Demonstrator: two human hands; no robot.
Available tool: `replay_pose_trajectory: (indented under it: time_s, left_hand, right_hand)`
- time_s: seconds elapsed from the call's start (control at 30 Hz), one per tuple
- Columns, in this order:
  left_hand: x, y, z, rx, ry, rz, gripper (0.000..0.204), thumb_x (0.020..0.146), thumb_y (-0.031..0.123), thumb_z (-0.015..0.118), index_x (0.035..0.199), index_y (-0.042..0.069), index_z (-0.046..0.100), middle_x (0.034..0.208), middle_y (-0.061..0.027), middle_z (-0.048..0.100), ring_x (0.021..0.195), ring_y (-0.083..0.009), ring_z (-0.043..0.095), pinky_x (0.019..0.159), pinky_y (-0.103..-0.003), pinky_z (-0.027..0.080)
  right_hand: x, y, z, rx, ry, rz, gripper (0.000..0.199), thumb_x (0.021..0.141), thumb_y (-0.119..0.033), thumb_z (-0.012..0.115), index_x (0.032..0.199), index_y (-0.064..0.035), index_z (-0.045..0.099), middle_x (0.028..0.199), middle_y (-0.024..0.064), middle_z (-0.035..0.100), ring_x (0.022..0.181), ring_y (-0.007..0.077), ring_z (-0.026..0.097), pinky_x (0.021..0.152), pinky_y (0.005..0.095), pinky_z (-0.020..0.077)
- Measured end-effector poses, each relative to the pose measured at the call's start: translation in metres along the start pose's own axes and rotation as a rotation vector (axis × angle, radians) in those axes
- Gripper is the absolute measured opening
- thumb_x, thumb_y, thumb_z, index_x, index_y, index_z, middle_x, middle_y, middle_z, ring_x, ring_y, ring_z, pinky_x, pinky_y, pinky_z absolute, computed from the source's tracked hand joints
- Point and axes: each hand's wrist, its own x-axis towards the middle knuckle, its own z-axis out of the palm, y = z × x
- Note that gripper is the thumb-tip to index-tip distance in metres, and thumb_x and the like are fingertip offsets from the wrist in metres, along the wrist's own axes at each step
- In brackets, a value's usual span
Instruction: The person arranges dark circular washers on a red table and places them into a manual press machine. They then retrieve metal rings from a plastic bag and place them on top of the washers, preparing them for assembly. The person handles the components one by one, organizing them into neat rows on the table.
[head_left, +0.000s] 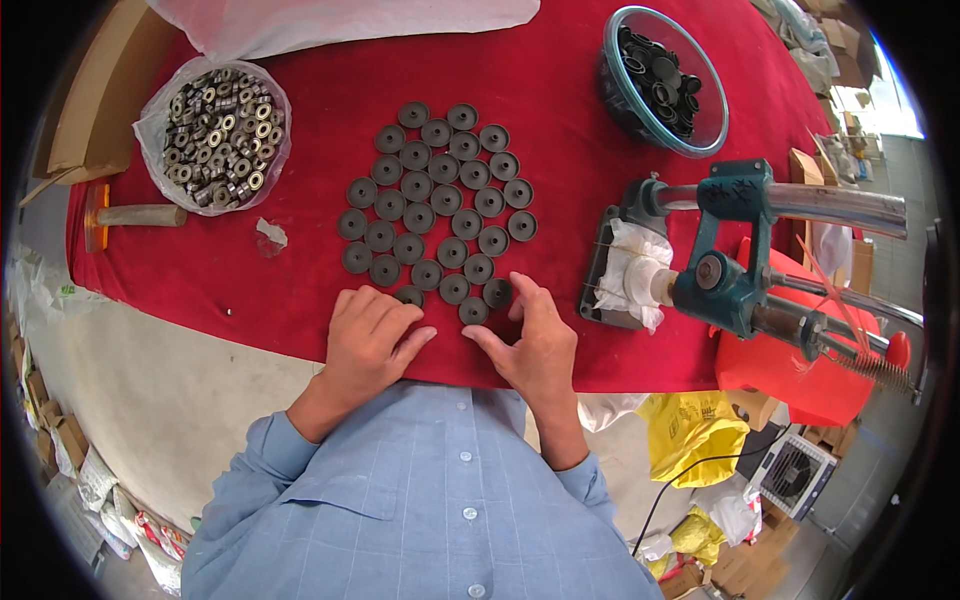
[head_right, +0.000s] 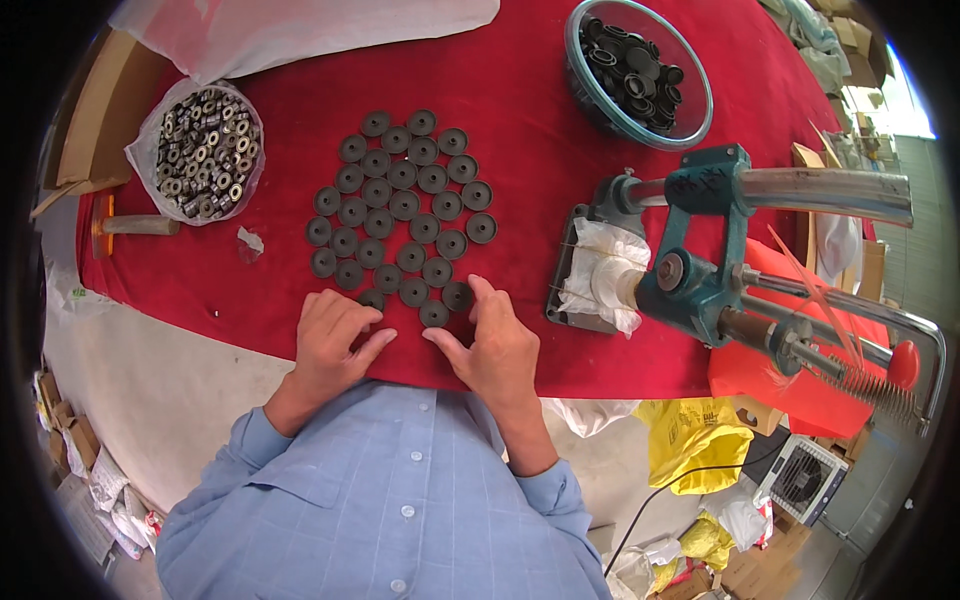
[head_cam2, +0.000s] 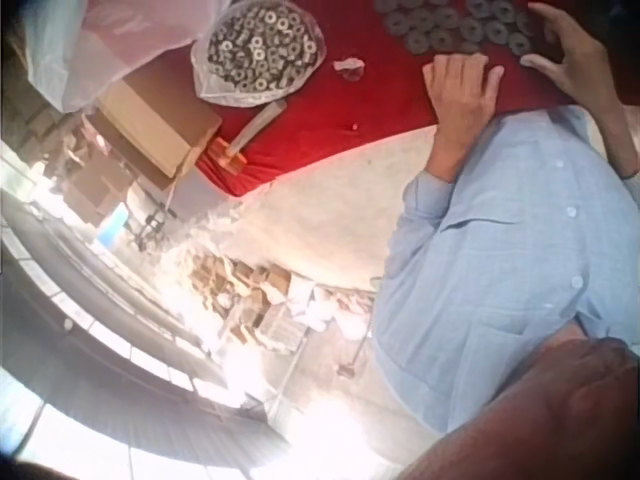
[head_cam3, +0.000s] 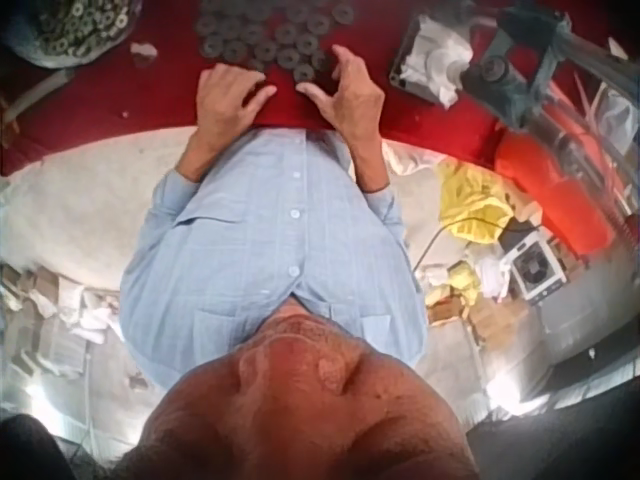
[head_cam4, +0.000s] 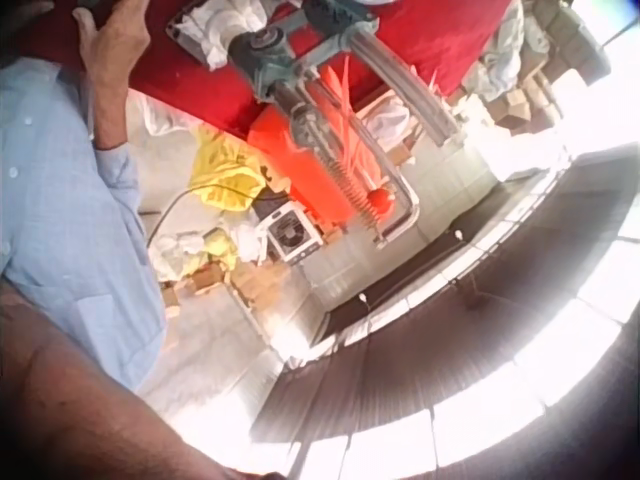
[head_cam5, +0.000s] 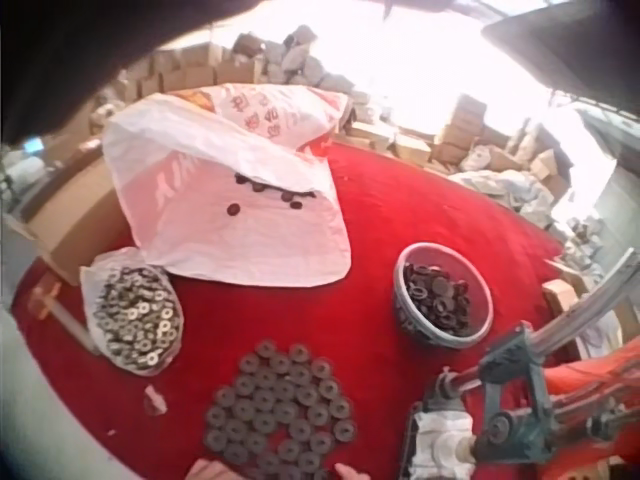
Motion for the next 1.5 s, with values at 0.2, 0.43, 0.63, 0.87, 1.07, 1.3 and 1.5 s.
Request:
replay_pose_trajectory:
  time_s: [0.2,0.43,0.63,0.87,1.07,1.3,1.5]
  left_hand:
    - [0.011,0.009,0.008,-0.041,-0.017,0.069,0.030,0.074,0.011,0.092,0.094,0.009,0.070,0.082,-0.0016,0.065,0.075,-0.0211,0.059,0.071,-0.038,0.041]
    - [0.003,-0.001,0.003,-0.029,0.070,-0.017,0.030,0.073,0.003,0.091,0.095,0.008,0.070,0.087,-0.0056,0.066,0.075,-0.0245,0.062,0.066,-0.038,0.046]
    - [0.000,-0.005,0.005,-0.033,0.087,-0.024,0.031,0.074,0.002,0.090,0.096,0.006,0.070,0.091,-0.0079,0.065,0.077,-0.0266,0.063,0.066,-0.039,0.050]
    - [0.005,-0.001,0.006,-0.046,0.057,-0.023,0.029,0.077,0.004,0.090,0.097,0.006,0.070,0.093,-0.0078,0.065,0.080,-0.0262,0.063,0.067,-0.039,0.050]
    - [0.010,-0.010,-0.002,0.004,0.140,-0.073,0.032,0.083,0.010,0.086,0.112,0.006,0.073,0.102,-0.0086,0.063,0.083,-0.0258,0.059,0.072,-0.039,0.047]
    - [0.019,-0.020,-0.014,0.270,0.041,-0.051,0.040,0.091,0.018,0.080,0.129,0.008,0.075,0.112,-0.0071,0.060,0.090,-0.0241,0.052,0.078,-0.040,0.041]
    - [0.015,-0.023,-0.011,0.251,0.047,-0.058,0.041,0.090,0.016,0.080,0.130,0.008,0.074,0.115,-0.0076,0.060,0.093,-0.0245,0.053,0.080,-0.040,0.042]
  right_hand:
    - [0.011,0.010,-0.005,-0.045,0.040,-0.002,0.077,0.075,-0.029,0.097,0.138,-0.0028,0.061,0.087,0.0065,0.059,0.068,0.0208,0.062,0.058,0.0352,0.0537]
    - [0.023,0.016,-0.003,-0.019,0.055,-0.002,0.071,0.077,-0.024,0.095,0.136,-0.0026,0.063,0.089,0.0068,0.061,0.071,0.0213,0.063,0.061,0.0366,0.0536]
    - [0.021,0.016,-0.003,0.042,0.053,0.035,0.067,0.079,-0.021,0.094,0.137,-0.0039,0.064,0.088,0.0068,0.061,0.071,0.0212,0.063,0.061,0.0360,0.0528]
    - [0.018,0.020,0.002,0.085,0.127,-0.015,0.058,0.083,-0.014,0.090,0.135,-0.0040,0.065,0.085,0.0070,0.060,0.069,0.0211,0.061,0.059,0.0354,0.0509]
    - [0.016,0.023,0.004,0.165,0.175,0.011,0.046,0.088,-0.005,0.084,0.131,-0.0036,0.068,0.081,0.0069,0.059,0.064,0.0191,0.058,0.057,0.0340,0.0480]
    - [0.016,0.022,0.005,0.188,0.197,0.021,0.040,0.090,-0.002,0.080,0.129,-0.0034,0.068,0.080,0.0070,0.059,0.063,0.0192,0.057,0.056,0.0343,0.0469]
    - [0.016,0.026,0.008,0.184,0.228,-0.008,0.039,0.091,-0.001,0.079,0.128,-0.0038,0.068,0.080,0.0072,0.059,0.062,0.0189,0.056,0.055,0.0342,0.0465]
